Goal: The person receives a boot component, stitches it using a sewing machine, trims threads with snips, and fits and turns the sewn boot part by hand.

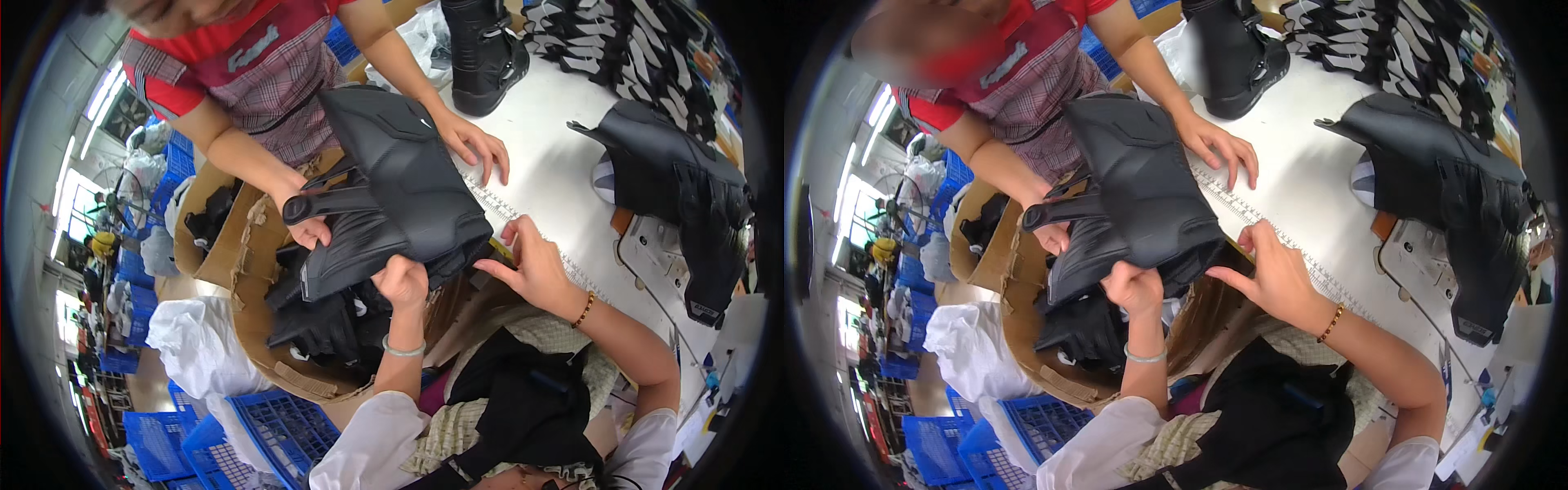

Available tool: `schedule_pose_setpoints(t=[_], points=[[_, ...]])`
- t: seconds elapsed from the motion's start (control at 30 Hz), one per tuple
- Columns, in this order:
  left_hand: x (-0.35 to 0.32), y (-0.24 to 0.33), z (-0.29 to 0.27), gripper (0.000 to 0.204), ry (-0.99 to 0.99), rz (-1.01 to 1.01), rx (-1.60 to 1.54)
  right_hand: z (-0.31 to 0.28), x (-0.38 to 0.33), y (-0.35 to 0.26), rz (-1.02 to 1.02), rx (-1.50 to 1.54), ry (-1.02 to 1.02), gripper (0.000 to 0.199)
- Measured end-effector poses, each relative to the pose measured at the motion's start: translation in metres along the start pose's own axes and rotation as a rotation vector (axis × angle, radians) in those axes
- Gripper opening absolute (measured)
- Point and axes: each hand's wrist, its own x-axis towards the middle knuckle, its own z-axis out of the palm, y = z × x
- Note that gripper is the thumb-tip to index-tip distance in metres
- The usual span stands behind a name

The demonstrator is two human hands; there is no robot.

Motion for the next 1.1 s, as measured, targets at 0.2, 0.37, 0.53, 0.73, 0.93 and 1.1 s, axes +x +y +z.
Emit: schedule_pose_setpoints(t=[0.2,0.37,0.53,0.73,0.93,1.1], points=[[0.011,0.035,0.012,0.046,0.092,-0.169,-0.351,-0.005,0.000,-0.032,-0.028,0.666,-0.067,0.073],[0.032,0.050,-0.021,0.039,0.065,-0.247,-0.734,-0.014,0.009,-0.053,-0.286,0.633,0.011,0.062],[0.040,0.062,-0.066,0.037,-0.049,-0.371,-0.759,0.008,0.026,-0.049,-0.038,0.827,-0.115,0.062],[0.043,0.080,-0.074,0.046,0.019,-0.527,-0.778,0.044,0.019,-0.081,-0.296,0.778,-0.089,0.068],[0.040,0.079,-0.095,0.047,0.150,-0.416,-0.443,0.052,0.017,-0.118,-0.220,0.597,0.177,0.069],[0.038,0.085,-0.084,0.042,0.198,-0.345,-0.415,0.057,0.055,-0.147,-0.385,0.234,0.652,0.051]])
